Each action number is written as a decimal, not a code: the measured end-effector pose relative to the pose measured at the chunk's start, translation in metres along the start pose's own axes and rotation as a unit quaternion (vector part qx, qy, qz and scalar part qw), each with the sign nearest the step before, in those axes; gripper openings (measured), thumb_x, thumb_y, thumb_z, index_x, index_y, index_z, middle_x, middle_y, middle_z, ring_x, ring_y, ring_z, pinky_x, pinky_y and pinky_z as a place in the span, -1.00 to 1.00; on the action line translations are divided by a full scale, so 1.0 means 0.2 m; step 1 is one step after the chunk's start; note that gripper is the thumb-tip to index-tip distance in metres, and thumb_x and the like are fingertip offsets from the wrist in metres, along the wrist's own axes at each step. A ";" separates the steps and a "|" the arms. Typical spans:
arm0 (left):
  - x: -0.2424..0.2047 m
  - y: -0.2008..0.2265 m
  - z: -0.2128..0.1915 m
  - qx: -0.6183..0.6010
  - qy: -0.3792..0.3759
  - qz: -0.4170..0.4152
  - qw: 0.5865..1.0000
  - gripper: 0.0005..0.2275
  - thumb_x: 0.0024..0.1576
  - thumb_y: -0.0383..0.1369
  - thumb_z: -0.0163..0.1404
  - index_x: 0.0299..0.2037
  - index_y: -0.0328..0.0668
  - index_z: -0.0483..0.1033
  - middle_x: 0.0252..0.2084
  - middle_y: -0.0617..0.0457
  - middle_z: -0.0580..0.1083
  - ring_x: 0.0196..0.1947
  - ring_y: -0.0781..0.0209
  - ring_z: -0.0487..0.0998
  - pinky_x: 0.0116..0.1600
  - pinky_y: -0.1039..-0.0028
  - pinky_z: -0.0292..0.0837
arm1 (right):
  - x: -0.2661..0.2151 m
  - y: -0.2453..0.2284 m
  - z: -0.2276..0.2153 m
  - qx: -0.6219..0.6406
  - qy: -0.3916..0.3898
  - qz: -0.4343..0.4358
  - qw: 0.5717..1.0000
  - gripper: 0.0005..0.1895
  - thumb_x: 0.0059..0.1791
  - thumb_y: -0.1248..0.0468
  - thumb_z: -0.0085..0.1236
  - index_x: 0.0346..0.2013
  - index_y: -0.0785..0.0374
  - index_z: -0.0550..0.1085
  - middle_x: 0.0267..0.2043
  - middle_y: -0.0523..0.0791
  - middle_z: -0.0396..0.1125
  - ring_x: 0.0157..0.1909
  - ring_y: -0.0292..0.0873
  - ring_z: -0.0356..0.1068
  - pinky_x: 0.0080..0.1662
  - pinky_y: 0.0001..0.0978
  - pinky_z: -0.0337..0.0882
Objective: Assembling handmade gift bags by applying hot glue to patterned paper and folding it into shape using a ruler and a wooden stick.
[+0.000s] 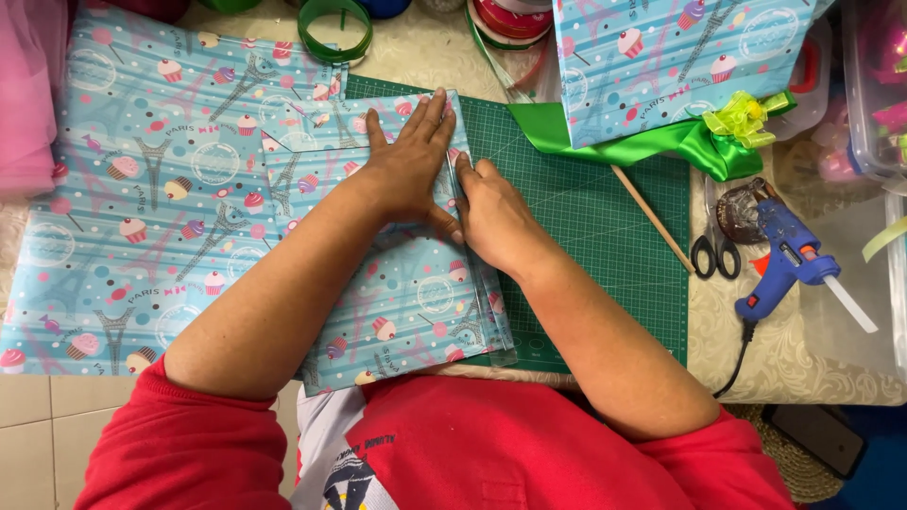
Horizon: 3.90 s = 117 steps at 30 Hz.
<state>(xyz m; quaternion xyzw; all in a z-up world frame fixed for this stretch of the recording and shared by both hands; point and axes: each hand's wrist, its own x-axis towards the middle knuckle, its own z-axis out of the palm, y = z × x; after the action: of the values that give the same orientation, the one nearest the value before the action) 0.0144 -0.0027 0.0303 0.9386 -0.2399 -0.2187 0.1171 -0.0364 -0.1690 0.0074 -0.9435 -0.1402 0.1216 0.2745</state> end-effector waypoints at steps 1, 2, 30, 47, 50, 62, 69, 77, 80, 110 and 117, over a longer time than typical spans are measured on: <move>0.00 0.01 -0.01 -0.008 -0.006 -0.001 1.000 0.48 -0.44 0.30 0.38 0.55 -0.29 -0.41 0.59 -0.04 -0.58 0.61 0.06 -0.54 0.31 -0.62 -0.61 | 0.00 0.01 0.00 0.003 0.004 -0.005 1.000 -0.39 0.12 0.26 -0.11 0.45 0.40 0.12 -0.02 0.10 0.20 -0.11 0.23 0.36 -0.11 0.05 0.38; 0.01 0.00 -0.01 -0.007 -0.006 0.000 1.000 0.48 -0.44 0.30 0.38 0.55 -0.29 -0.41 0.59 -0.04 -0.58 0.61 0.06 -0.54 0.31 -0.62 -0.61 | 0.01 0.01 0.00 0.003 0.005 -0.005 1.000 -0.39 0.12 0.26 -0.11 0.45 0.40 0.12 -0.02 0.10 0.20 -0.11 0.23 0.36 -0.11 0.05 0.38; 0.13 0.02 0.16 0.169 0.108 -0.020 0.979 0.55 -0.55 0.77 -0.03 0.51 -0.39 -0.12 0.60 -0.19 -0.13 0.58 -0.03 -0.15 0.23 -0.70 -0.61 | -0.79 -0.01 0.03 -0.207 0.186 -0.226 0.934 -0.72 0.09 0.34 0.13 0.09 0.39 0.49 0.20 0.05 0.39 0.24 0.07 0.36 -0.02 -0.15 0.36; 0.14 0.00 0.18 0.151 0.112 -0.011 0.982 0.57 -0.58 0.76 -0.02 0.52 -0.38 -0.17 0.60 -0.16 -0.15 0.58 -0.02 -0.18 0.24 -0.69 -0.62 | -0.89 0.06 0.09 -0.112 0.251 -0.259 0.926 -0.71 0.01 0.13 0.32 -0.13 0.29 0.60 0.04 -0.03 0.49 0.04 0.02 0.45 0.04 -0.21 0.38; 0.15 -0.01 0.19 0.152 0.141 -0.002 0.978 0.59 -0.61 0.77 -0.02 0.51 -0.42 -0.11 0.59 -0.19 -0.10 0.57 -0.03 -0.13 0.24 -0.69 -0.62 | -0.90 0.07 0.10 -0.109 0.242 -0.264 0.927 -0.74 0.02 0.19 0.32 -0.10 0.28 0.61 0.08 -0.06 0.49 0.04 -0.01 0.44 0.06 -0.22 0.37; 0.14 0.04 0.16 0.179 0.125 -0.023 0.976 0.60 -0.62 0.75 0.02 0.51 -0.44 -0.12 0.60 -0.23 -0.19 0.58 -0.09 -0.28 0.30 -0.62 -0.58 | -0.88 0.05 0.09 -0.086 0.252 -0.302 0.915 -0.88 0.01 0.27 0.33 -0.27 0.28 0.61 -0.10 -0.10 0.54 -0.18 -0.12 0.40 -0.18 -0.31 0.32; 0.09 0.13 0.14 0.230 0.143 -0.018 0.962 0.16 -0.49 0.68 0.12 0.00 -0.35 0.57 -0.04 -0.06 0.43 0.21 -0.07 0.25 0.41 -0.34 -0.21 | -0.90 0.05 0.08 -0.078 0.243 -0.306 0.917 -0.88 0.01 0.28 0.31 -0.25 0.29 0.61 -0.20 -0.12 0.52 -0.23 -0.13 0.36 -0.24 -0.34 0.32; -0.01 0.22 0.13 0.245 0.060 -0.052 0.966 0.43 -0.57 0.81 0.04 0.28 -0.43 0.37 0.26 -0.17 0.28 0.31 -0.07 0.19 0.42 -0.42 -0.32 | -0.97 0.10 0.05 -0.067 0.215 -0.330 0.917 -0.87 0.07 0.35 0.18 -0.13 0.33 0.59 -0.15 -0.08 0.49 -0.21 -0.09 0.39 -0.24 -0.32 0.37; 0.00 0.22 0.13 0.233 0.044 -0.052 0.970 0.47 -0.54 0.77 0.08 0.38 -0.44 0.22 0.43 -0.22 0.17 0.42 -0.10 0.08 0.42 -0.43 -0.37 | -0.96 0.12 0.00 0.044 0.109 -0.284 0.951 -0.69 0.13 0.46 -0.06 0.15 0.36 0.47 -0.10 -0.04 0.40 -0.13 -0.03 0.32 -0.05 -0.23 0.37; -0.11 0.26 0.06 0.169 0.093 -0.035 0.981 0.34 -0.53 0.46 0.35 0.36 -0.50 0.24 0.30 -0.22 0.29 0.35 -0.09 0.13 0.41 -0.47 -0.55 | 0.14 0.17 -0.04 -0.257 0.186 -0.169 0.933 -0.64 0.07 0.32 -0.10 0.11 0.17 0.54 -0.25 -0.09 0.11 -0.16 0.07 0.17 -0.28 -0.04 0.21; -0.12 0.26 0.06 0.165 0.088 -0.036 0.982 0.34 -0.51 0.53 0.28 0.31 -0.54 0.24 0.29 -0.22 0.28 0.35 -0.09 0.11 0.42 -0.42 -0.56 | 0.44 0.28 -0.05 -0.206 0.148 -0.142 0.957 -0.58 0.10 0.26 -0.16 0.20 0.10 0.52 -0.19 -0.09 0.11 -0.09 0.10 0.17 -0.20 -0.02 0.25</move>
<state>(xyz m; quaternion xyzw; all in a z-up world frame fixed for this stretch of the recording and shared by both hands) -0.0305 -0.0357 0.0452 0.9686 -0.2274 -0.0966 -0.0262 0.0600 -0.1904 -0.0293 -0.9573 -0.2529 -0.0909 0.1061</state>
